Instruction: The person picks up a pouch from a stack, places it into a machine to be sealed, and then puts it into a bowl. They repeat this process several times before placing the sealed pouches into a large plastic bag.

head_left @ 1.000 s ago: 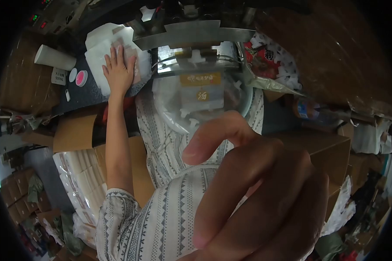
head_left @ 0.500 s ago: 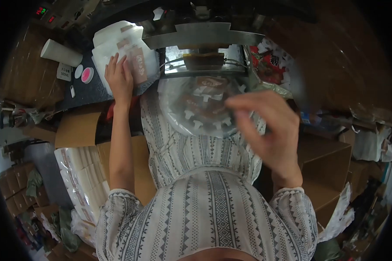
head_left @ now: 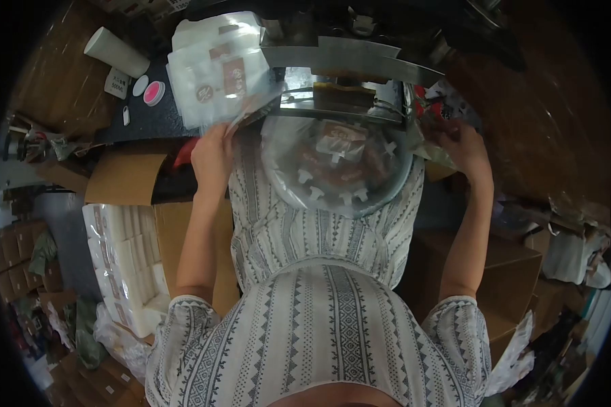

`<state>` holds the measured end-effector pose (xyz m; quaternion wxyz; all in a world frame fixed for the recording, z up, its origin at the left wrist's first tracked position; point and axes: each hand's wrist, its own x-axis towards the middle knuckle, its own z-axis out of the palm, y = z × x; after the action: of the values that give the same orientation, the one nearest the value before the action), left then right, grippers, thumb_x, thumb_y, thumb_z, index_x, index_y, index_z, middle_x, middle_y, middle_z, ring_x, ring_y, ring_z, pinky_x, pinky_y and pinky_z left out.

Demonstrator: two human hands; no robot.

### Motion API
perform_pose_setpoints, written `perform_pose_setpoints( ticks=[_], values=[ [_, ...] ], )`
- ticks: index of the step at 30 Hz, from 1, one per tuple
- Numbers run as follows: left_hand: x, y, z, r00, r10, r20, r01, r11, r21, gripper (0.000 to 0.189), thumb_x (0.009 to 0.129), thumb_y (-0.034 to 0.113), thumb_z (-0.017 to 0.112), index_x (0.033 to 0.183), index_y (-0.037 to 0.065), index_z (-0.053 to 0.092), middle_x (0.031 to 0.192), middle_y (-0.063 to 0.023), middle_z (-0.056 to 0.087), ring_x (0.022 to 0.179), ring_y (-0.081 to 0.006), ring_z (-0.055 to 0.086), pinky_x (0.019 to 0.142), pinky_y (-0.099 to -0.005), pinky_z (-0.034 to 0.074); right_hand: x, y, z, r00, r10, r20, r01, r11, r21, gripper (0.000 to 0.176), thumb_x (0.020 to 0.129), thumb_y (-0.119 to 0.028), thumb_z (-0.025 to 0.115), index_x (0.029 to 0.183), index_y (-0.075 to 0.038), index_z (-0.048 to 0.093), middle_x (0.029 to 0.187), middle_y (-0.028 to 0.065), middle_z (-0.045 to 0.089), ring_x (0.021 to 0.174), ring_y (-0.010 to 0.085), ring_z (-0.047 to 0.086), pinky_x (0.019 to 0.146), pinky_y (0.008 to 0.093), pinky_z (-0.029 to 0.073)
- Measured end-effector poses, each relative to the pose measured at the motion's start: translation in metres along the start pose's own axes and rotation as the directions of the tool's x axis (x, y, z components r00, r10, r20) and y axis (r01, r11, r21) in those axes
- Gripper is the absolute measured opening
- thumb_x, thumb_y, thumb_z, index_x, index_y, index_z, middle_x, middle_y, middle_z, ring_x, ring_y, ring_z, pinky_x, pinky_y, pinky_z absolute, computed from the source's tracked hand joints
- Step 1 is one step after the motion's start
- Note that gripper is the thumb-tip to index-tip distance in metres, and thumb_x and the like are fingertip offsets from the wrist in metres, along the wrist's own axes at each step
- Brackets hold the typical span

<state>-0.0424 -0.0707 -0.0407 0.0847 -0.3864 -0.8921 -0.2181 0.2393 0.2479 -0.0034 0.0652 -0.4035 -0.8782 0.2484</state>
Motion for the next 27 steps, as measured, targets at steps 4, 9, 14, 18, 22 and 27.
perform_pose_setpoints(
  ticks=[4, 9, 14, 18, 22, 27],
  values=[
    [-0.014, 0.016, -0.015, 0.997, -0.037, -0.075, 0.025, 0.989, -0.146, 0.012, 0.083, 0.009, 0.061, 0.094, 0.006, 0.065, 0.083, -0.0155, 0.062, 0.075, -0.0352, 0.061, 0.064, -0.0392, 0.048, -0.007, -0.015, 0.004, 0.986, 0.07, -0.152, -0.043, 0.984, 0.175, 0.025, 0.077, -0.019, 0.068, 0.097, -0.004, 0.066, 0.084, 0.0125, 0.065, 0.075, 0.024, 0.064, 0.069, 0.0322, 0.049],
    [-0.023, 0.056, -0.025, 0.999, 0.029, -0.039, -0.039, 0.964, -0.263, 0.013, 0.081, 0.008, 0.062, 0.094, 0.006, 0.065, 0.083, -0.0147, 0.063, 0.074, -0.034, 0.061, 0.063, -0.0374, 0.048, -0.029, -0.102, 0.02, 0.931, -0.305, -0.202, 0.365, 0.739, 0.567, 0.021, 0.075, -0.004, 0.069, 0.096, -0.002, 0.065, 0.094, 0.0109, 0.062, 0.076, 0.0228, 0.062, 0.069, 0.0304, 0.049],
    [-0.025, 0.068, -0.027, 0.994, 0.096, -0.043, -0.105, 0.939, -0.327, 0.012, 0.079, 0.006, 0.063, 0.091, 0.005, 0.065, 0.083, -0.0132, 0.063, 0.074, -0.0321, 0.062, 0.062, -0.0363, 0.049, -0.029, -0.129, 0.029, 0.726, -0.644, -0.242, 0.688, 0.682, 0.249, 0.02, 0.075, -0.005, 0.07, 0.095, -0.003, 0.066, 0.099, 0.0074, 0.062, 0.086, 0.0209, 0.062, 0.067, 0.0292, 0.051],
    [-0.026, 0.071, -0.021, 0.97, 0.242, 0.029, -0.218, 0.914, -0.342, 0.012, 0.078, 0.007, 0.064, 0.09, 0.004, 0.064, 0.084, -0.0128, 0.064, 0.073, -0.0328, 0.061, 0.061, -0.0369, 0.049, -0.031, -0.127, 0.029, 0.695, -0.696, -0.177, 0.717, 0.654, 0.243, 0.022, 0.075, -0.007, 0.071, 0.096, -0.003, 0.066, 0.1, 0.007, 0.062, 0.089, 0.0198, 0.062, 0.068, 0.0288, 0.051],
    [-0.025, 0.078, 0.007, 0.883, 0.194, 0.427, 0.119, 0.788, -0.604, 0.016, 0.084, 0.013, 0.064, 0.094, 0.0, 0.065, 0.084, -0.0113, 0.067, 0.069, -0.0214, 0.065, 0.059, -0.0324, 0.049, -0.027, -0.114, 0.036, 0.875, -0.465, -0.135, 0.473, 0.761, 0.445, 0.025, 0.077, -0.007, 0.071, 0.101, -0.003, 0.066, 0.099, 0.0075, 0.065, 0.085, 0.0191, 0.064, 0.069, 0.03, 0.051],
    [0.007, 0.099, 0.03, 0.691, 0.049, 0.721, 0.627, 0.456, -0.632, 0.027, 0.09, 0.02, 0.061, 0.101, -0.005, 0.064, 0.086, -0.0096, 0.067, 0.071, -0.0108, 0.064, 0.061, -0.0259, 0.051, -0.026, -0.079, 0.012, 0.907, -0.361, -0.22, 0.403, 0.894, 0.197, 0.026, 0.081, -0.008, 0.068, 0.105, -0.003, 0.064, 0.093, 0.0105, 0.067, 0.083, 0.0184, 0.066, 0.071, 0.0303, 0.05]
  ],
)
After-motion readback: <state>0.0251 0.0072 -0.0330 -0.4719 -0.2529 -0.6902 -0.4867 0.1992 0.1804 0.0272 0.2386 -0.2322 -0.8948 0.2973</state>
